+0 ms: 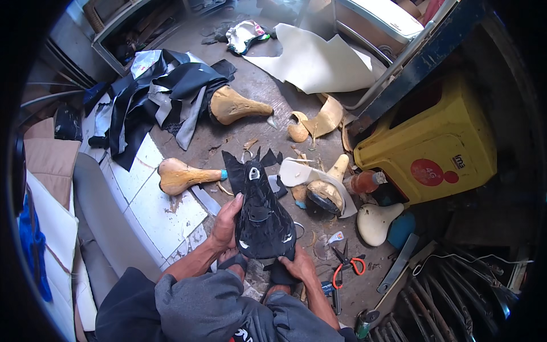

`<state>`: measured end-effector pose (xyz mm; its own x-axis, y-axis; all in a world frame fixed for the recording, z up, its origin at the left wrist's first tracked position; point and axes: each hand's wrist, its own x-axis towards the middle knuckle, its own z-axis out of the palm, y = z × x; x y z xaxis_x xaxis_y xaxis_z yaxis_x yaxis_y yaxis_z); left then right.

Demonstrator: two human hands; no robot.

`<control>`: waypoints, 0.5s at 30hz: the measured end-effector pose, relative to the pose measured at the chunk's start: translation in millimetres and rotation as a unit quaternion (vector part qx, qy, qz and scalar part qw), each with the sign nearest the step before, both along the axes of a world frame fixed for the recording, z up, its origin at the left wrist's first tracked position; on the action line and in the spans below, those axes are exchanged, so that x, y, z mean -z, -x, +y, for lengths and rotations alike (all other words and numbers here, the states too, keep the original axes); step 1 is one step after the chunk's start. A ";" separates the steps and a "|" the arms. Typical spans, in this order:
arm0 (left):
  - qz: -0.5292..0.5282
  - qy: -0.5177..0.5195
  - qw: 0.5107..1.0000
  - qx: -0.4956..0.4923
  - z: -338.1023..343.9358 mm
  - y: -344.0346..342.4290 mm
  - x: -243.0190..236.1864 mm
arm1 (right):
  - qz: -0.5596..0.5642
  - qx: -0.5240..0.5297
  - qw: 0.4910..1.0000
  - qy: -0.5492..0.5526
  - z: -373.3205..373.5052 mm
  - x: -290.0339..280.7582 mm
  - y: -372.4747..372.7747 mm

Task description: The person reupholsters a bicycle seat by trimming excess black fabric with scissors and securing it to the seat frame.

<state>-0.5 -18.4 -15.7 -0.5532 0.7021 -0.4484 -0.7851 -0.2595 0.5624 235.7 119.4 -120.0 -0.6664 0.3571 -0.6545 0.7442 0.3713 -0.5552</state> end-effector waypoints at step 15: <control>0.084 0.050 0.994 0.046 -4.9 -2.6 -3.1 | 0.026 0.084 0.966 -0.244 37.9 28.4 -21.7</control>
<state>2.1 -23.3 -12.6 -0.5612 0.7103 -0.4248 -0.6958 -0.1269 0.7069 257.4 157.3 -148.4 -0.5995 0.7207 -0.3482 0.7928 0.4749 -0.3821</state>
